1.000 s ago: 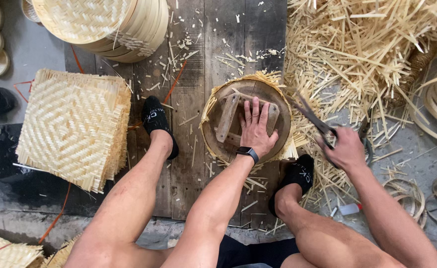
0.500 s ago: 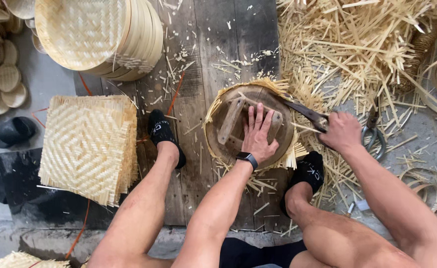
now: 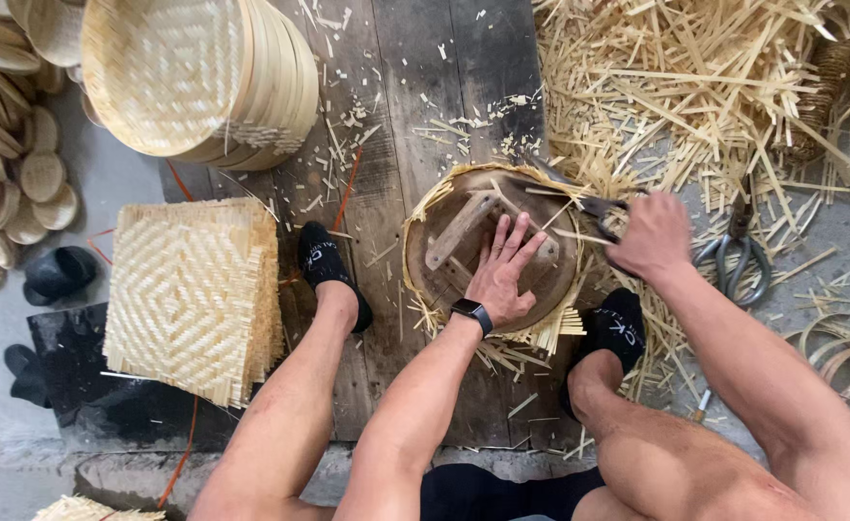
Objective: The person fits a woven bamboo square into a circular frame, presses it down with a wooden mold, and trims the excess bamboo strips using large shears.
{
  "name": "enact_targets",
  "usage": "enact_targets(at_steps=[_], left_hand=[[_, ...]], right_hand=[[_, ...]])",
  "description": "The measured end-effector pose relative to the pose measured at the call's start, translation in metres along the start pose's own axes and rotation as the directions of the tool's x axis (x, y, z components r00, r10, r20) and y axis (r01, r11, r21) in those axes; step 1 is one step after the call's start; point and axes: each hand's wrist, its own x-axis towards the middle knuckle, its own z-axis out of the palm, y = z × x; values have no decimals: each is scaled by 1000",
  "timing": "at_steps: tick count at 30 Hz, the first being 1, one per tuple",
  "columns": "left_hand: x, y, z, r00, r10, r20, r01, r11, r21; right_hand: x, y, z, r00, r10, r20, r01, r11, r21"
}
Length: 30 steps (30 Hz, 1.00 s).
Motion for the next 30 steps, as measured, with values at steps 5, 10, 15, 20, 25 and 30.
enact_targets(at_steps=[5,10,15,20,25,30], left_hand=[[0,-4,-17,987,30,160,-35,999,26],[-7,-13,-17,965,113,236,-117,993,3],[-4,-17,-13,964,130,232,-130,991,-15],[-14,-20,-22,935,38,352,-96,984,149],[5,6,19,900,-423,102,381,880,283],[-3,7,31,918,-397,-19,384,873,300]], right_hand=[[1,15,-15,941,7,339,-50,992,120],[-22,23,-12,989,23,144,-35,996,85],[16,-13,-5,997,-77,-16,73,987,-144],[-12,35,-19,922,-19,388,-20,995,96],[-8,25,-39,894,5,448,-38,997,65],[23,-17,-18,996,-56,63,53,997,53]])
